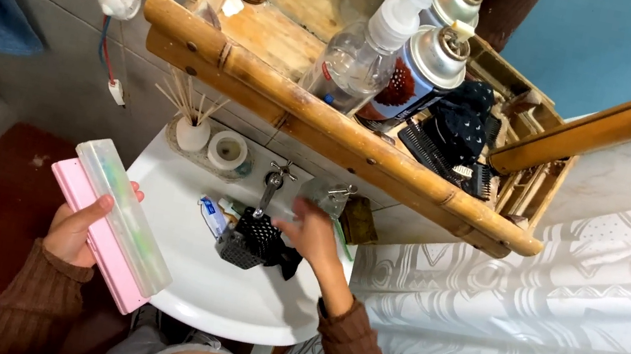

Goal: Organizing and cleaning toiletries and a storage case at a bathroom sink.

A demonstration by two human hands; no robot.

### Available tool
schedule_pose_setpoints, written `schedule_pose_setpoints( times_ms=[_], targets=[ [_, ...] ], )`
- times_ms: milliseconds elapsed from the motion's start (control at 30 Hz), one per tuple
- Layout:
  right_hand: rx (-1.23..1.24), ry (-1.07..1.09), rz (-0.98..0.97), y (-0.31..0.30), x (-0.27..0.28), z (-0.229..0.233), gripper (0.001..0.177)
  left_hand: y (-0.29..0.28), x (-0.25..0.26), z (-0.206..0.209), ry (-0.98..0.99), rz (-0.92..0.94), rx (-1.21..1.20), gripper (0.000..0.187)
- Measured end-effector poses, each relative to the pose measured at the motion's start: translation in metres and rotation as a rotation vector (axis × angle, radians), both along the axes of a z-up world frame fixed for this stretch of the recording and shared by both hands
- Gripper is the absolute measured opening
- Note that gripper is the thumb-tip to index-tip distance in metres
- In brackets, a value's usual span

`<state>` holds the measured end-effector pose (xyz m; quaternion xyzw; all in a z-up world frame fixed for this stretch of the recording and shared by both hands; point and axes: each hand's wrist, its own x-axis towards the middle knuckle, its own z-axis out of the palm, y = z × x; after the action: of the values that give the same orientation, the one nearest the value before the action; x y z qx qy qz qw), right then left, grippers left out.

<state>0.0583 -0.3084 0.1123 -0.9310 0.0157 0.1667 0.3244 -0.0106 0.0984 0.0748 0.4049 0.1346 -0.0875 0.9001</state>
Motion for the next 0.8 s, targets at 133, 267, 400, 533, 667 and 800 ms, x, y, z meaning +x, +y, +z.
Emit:
schedule_pose_setpoints(
  times_ms=[133, 267, 400, 533, 667, 800],
  targets=[
    [-0.243, -0.642, 0.179, 0.047, 0.055, -0.015, 0.065, -0.007, 0.0, 0.004, -0.011, -0.005, -0.006, 0.087],
    [-0.484, -0.37, 0.187, 0.054, 0.102, -0.047, 0.038, -0.011, 0.001, 0.008, 0.027, -0.015, 0.005, 0.088],
    [-0.37, -0.328, 0.22, 0.028, 0.115, -0.087, 0.022, -0.007, -0.004, 0.008, 0.053, -0.006, -0.003, 0.089],
    [-0.304, -0.453, 0.201, 0.023, 0.108, -0.085, 0.024, -0.011, -0.001, -0.001, 0.063, -0.011, -0.023, 0.089],
    [-0.145, -0.366, 0.179, 0.037, 0.107, -0.063, 0.032, -0.023, 0.008, -0.001, 0.049, -0.04, -0.033, 0.086],
    [-0.214, -0.278, 0.068, 0.051, 0.105, -0.06, 0.018, -0.034, 0.017, -0.003, 0.036, -0.078, -0.046, 0.082]
  ],
)
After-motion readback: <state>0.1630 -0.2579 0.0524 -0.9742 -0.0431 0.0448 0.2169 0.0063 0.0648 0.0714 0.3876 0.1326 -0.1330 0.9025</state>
